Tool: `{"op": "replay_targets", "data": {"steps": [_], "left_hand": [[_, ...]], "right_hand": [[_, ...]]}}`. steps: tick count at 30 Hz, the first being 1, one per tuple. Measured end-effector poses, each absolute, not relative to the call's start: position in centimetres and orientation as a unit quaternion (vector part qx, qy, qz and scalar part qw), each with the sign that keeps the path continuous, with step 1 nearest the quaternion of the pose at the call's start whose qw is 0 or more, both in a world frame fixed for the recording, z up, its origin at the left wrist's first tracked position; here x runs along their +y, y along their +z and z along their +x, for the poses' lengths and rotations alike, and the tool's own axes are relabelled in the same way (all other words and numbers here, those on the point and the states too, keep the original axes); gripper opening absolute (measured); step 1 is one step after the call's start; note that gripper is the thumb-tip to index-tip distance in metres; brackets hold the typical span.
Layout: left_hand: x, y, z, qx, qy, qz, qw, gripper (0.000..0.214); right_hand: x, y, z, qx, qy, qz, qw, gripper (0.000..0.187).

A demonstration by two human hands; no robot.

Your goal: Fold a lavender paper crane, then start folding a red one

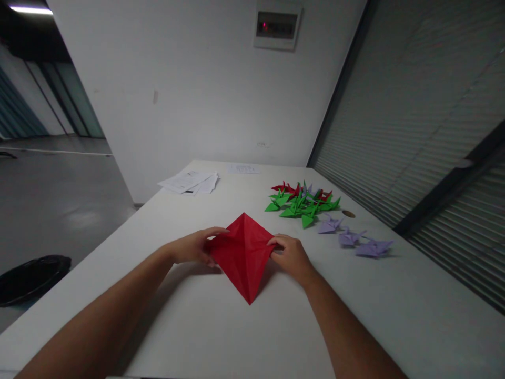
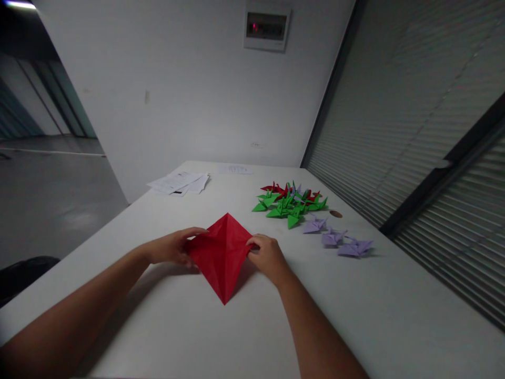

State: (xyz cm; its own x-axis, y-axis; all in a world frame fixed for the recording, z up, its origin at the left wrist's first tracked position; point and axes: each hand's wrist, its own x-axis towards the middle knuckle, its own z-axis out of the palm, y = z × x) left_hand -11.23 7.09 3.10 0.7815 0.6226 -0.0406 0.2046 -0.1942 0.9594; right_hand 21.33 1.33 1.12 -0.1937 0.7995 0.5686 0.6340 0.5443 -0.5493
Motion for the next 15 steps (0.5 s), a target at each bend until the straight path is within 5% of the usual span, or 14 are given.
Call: {"op": "replay_targets", "data": {"steps": [6,15], "left_hand": [[6.5,3.5,-9.6,0.26,0.223,0.884,0.317,0.043],[6.6,2.8,-8.9,0.286,0.256,0.884,0.267,0.017]], "right_hand": [[1.2,0.8,21.3,-0.783,0.111,-0.456,0.409,0.023],[1.0,0.8,21.4,-0.824,0.098,-0.404,0.386,0.028]]}}
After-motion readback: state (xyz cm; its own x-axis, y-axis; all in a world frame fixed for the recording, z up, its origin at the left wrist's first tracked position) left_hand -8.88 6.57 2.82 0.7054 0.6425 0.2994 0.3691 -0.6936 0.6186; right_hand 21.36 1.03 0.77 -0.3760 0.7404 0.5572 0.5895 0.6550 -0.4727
